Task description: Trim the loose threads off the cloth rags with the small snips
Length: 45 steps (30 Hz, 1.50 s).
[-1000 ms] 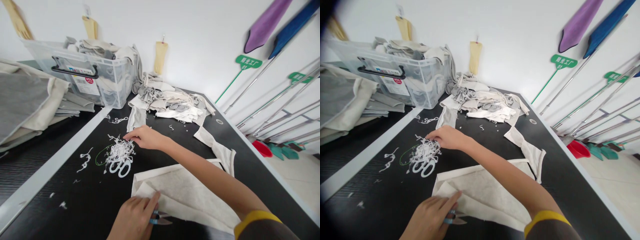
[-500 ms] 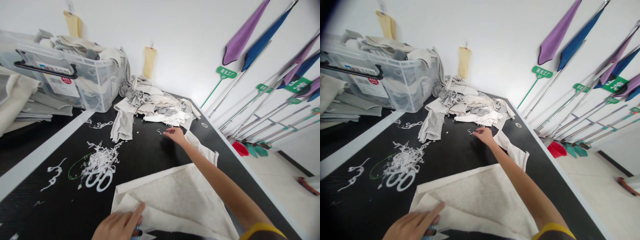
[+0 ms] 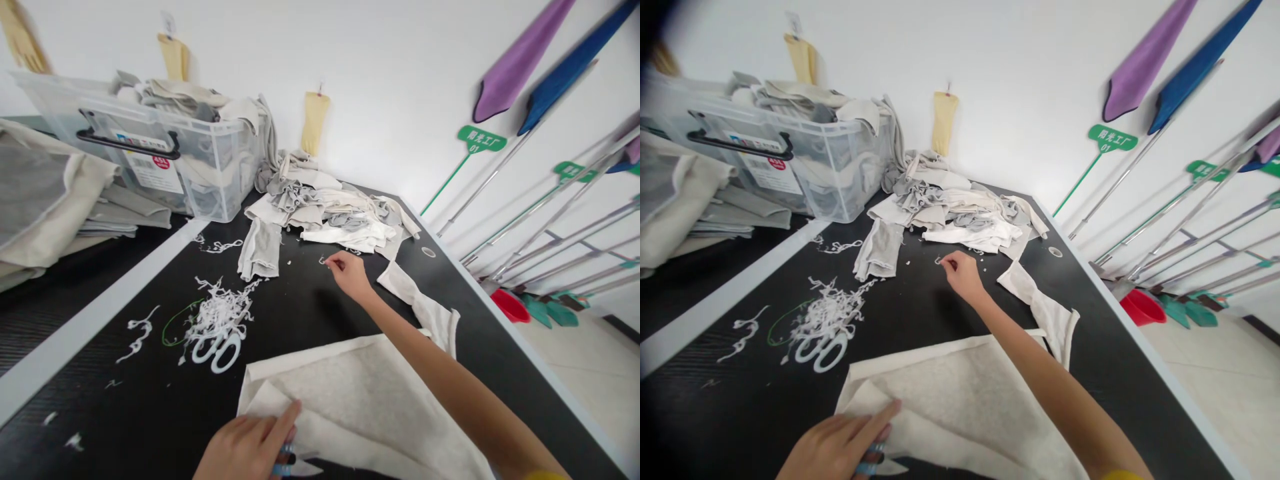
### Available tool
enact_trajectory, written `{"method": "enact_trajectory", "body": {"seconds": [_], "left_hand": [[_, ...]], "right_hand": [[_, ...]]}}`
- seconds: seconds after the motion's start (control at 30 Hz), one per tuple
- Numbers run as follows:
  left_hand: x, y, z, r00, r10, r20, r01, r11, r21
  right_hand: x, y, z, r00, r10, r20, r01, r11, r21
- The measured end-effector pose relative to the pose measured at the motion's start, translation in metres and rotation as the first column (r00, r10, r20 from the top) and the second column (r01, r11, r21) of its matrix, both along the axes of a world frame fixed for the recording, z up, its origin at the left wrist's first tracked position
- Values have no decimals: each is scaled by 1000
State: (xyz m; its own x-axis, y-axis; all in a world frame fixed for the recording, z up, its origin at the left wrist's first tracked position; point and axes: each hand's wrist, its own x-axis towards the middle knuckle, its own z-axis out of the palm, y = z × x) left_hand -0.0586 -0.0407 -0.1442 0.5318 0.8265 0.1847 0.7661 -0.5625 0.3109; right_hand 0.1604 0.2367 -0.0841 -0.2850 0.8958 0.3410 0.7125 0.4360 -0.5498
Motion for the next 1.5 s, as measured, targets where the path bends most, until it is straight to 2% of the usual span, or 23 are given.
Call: {"method": "enact_trajectory", "body": {"seconds": [0.1,0.17,0.23,0.33,0.4,0.47,0.6,0.73,0.83,0.97,1.13,1.2,1.33,1.4,1.5], "left_hand": [[3,-1,6,999,26,35,-25,999,-31],[4,0,10,998,30,52,-28,999,-33],[5,1,13,998,28,62,-27,999,-28],[7,2,17,997,34,76,-33,999,-19],[8,2,19,997,43,71,-42,999,-22],[8,1,20,997,51,65,-49,998,-35],[8,-1,21,996,54,65,-52,998,-32],[6,-3,20,994,51,94,-51,999,-1],[6,-2,20,993,44,106,-45,999,14],[6,-1,20,993,54,102,-58,998,33],[3,-3,15,997,55,58,-58,996,61],[5,-2,17,998,62,12,-63,996,57],[25,13,41,958,150,-246,-161,987,-23],[41,23,57,921,141,-363,-174,983,-61],[57,32,74,916,72,-395,-123,987,-106]], "right_hand": [[-38,-26,20,982,179,-61,-179,984,8],[-69,-42,28,932,345,-108,-347,938,6],[-100,-54,28,869,478,-124,-483,876,-9],[-134,-64,21,797,598,-91,-603,796,-52],[-146,-67,17,760,644,-86,-650,755,-86],[-148,-67,17,750,652,-109,-661,742,-110],[-121,-64,33,794,587,-156,-602,795,-71],[-65,-77,51,858,495,-139,-505,862,-49],[-19,-99,52,890,445,-98,-454,886,-98],[34,-128,33,924,382,-15,-378,910,-171],[85,-150,8,970,237,54,-226,962,-151],[100,-156,0,973,214,83,-201,970,-139],[109,-157,-19,960,244,141,-232,968,-95],[103,-151,-30,973,194,124,-191,981,-34],[91,-138,-42,991,89,98,-92,996,20]]}}
